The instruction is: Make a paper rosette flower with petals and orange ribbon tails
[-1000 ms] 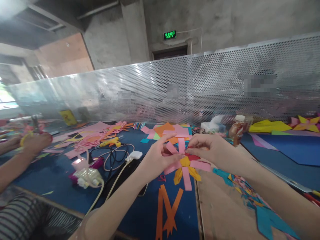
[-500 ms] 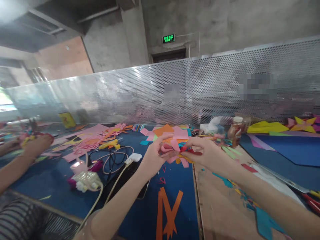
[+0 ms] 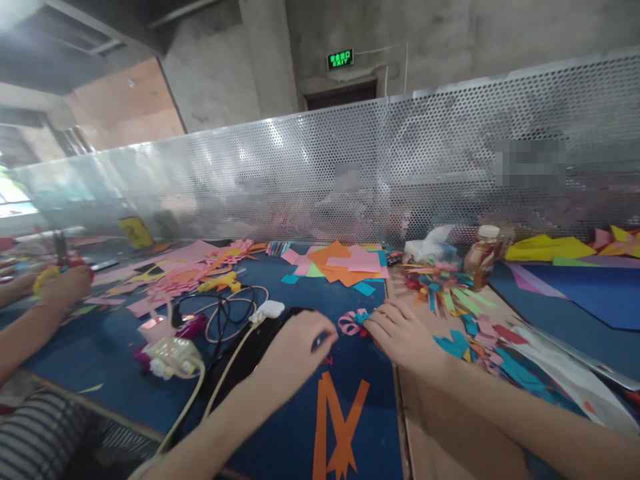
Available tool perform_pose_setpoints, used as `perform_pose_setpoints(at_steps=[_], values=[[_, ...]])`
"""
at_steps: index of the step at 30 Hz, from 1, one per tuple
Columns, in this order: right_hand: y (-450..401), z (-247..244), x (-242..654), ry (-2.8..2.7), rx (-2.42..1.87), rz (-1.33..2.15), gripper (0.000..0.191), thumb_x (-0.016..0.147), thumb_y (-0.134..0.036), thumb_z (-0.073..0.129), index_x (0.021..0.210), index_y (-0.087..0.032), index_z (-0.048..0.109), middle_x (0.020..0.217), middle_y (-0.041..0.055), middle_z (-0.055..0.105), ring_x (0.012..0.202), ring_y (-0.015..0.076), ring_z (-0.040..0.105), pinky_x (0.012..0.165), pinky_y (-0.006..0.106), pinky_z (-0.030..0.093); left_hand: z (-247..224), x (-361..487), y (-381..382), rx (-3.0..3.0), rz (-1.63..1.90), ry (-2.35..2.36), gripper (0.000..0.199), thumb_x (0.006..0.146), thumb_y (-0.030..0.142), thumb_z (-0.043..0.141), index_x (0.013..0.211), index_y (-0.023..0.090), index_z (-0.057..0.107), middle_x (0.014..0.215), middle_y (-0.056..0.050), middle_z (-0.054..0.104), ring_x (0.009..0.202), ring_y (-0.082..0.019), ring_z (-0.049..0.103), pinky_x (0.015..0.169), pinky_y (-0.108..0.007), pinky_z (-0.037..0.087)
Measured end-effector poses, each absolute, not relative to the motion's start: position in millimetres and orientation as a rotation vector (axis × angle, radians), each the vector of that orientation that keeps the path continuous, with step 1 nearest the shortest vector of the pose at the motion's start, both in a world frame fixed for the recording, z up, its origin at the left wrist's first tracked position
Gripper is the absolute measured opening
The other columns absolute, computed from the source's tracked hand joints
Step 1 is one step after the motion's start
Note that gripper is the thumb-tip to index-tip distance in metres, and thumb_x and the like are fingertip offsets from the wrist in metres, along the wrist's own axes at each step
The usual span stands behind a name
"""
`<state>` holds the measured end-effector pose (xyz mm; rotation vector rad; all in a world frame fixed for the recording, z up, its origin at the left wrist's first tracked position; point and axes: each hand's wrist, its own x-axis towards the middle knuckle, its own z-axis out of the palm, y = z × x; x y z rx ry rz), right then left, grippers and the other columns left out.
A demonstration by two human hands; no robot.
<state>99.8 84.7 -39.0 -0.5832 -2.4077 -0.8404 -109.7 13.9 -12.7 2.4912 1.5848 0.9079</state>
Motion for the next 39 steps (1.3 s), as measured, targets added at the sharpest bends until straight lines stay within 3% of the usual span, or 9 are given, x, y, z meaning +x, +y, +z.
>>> perform_pose_setpoints(at_steps=[4,8,13,18,26,31,33,37,39], values=[[75,-47,95,-2.440,-0.563,-0.679,0.017,0.082,-0.007,0.045,0.085,-0.015,0.059,0.079,0.0055,0.063,0.082,0.0193,0.053,0.089,0.039,0.035,-49,-104,-29,3.057,0.844,0.990,0.017,0.083,0.025,0.052,0.096,0.020,0.061,0.099,-0.001,0.068,0.095,-0.015,0.059,0.090,-0.027,0.043],[61,-47,94,-2.461,-0.648,-0.422,0.012,0.079,-0.012,0.053,0.089,-0.015,0.058,0.082,0.0046,0.062,0.085,0.0204,0.052,0.081,0.037,0.039,-75,-100,-44,3.238,1.037,1.047,0.021,0.088,0.029,0.046,0.097,0.020,0.063,0.096,0.003,0.069,0.091,-0.010,0.062,0.092,-0.020,0.042],[49,-44,93,-2.423,-0.830,-0.144,0.011,0.074,-0.018,0.064,0.083,-0.018,0.057,0.079,0.0024,0.061,0.081,0.0190,0.052,0.072,0.032,0.042,-81,-97,-51,3.419,0.786,1.135,0.032,0.090,0.021,0.037,0.116,0.016,0.055,0.116,0.000,0.060,0.105,-0.013,0.056,0.092,-0.019,0.043],[51,-38,90,-2.456,-0.812,-0.145,0.005,0.081,-0.017,0.056,0.076,-0.018,0.056,0.075,0.0018,0.060,0.080,0.0176,0.053,0.071,0.031,0.041,-100,-96,-64,3.247,0.947,1.645,0.037,0.090,0.020,0.029,0.109,0.013,0.060,0.109,-0.008,0.064,0.106,-0.020,0.056,0.101,-0.032,0.037],[47,-34,95,-2.370,-0.761,-0.211,0.013,0.087,-0.020,0.048,0.079,-0.017,0.057,0.075,0.0042,0.061,0.078,0.0179,0.054,0.071,0.031,0.041,-79,-81,-52,3.350,0.796,1.273,0.034,0.088,0.011,0.030,0.109,0.013,0.058,0.113,-0.003,0.062,0.103,-0.017,0.058,0.089,-0.025,0.046],[43,-39,92,-2.467,-0.668,-0.329,0.016,0.087,-0.016,0.045,0.079,-0.016,0.059,0.075,0.0035,0.063,0.080,0.0187,0.053,0.073,0.033,0.042,-71,-77,-42,3.184,0.797,1.142,0.044,0.087,0.044,0.038,0.106,0.009,0.055,0.114,-0.010,0.061,0.105,-0.020,0.057,0.085,-0.030,0.049],[41,-43,90,-2.491,-0.681,-0.294,0.017,0.087,-0.015,0.045,0.078,-0.015,0.060,0.076,0.0038,0.063,0.079,0.0189,0.053,0.073,0.034,0.043,-72,-80,-41,3.156,0.813,1.122,0.047,0.084,0.048,0.042,0.103,0.008,0.056,0.112,-0.013,0.062,0.105,-0.021,0.057,0.086,-0.030,0.049],[37,-50,89,-2.511,-0.659,-0.245,0.018,0.088,-0.016,0.044,0.087,-0.015,0.062,0.090,0.0044,0.065,0.085,0.0195,0.055,0.081,0.037,0.044,-74,-85,-44,3.175,0.844,1.145,0.031,0.089,0.030,0.037,0.100,0.009,0.057,0.109,-0.012,0.064,0.103,-0.020,0.058,0.088,-0.028,0.047],[36,-51,90,-2.486,-0.657,-0.220,0.020,0.088,-0.015,0.042,0.091,-0.015,0.062,0.094,0.0046,0.065,0.089,0.0196,0.055,0.085,0.038,0.043,-73,-86,-44,3.160,0.815,1.157,0.033,0.090,0.031,0.035,0.103,0.009,0.056,0.109,-0.012,0.063,0.104,-0.020,0.057,0.089,-0.029,0.046]])
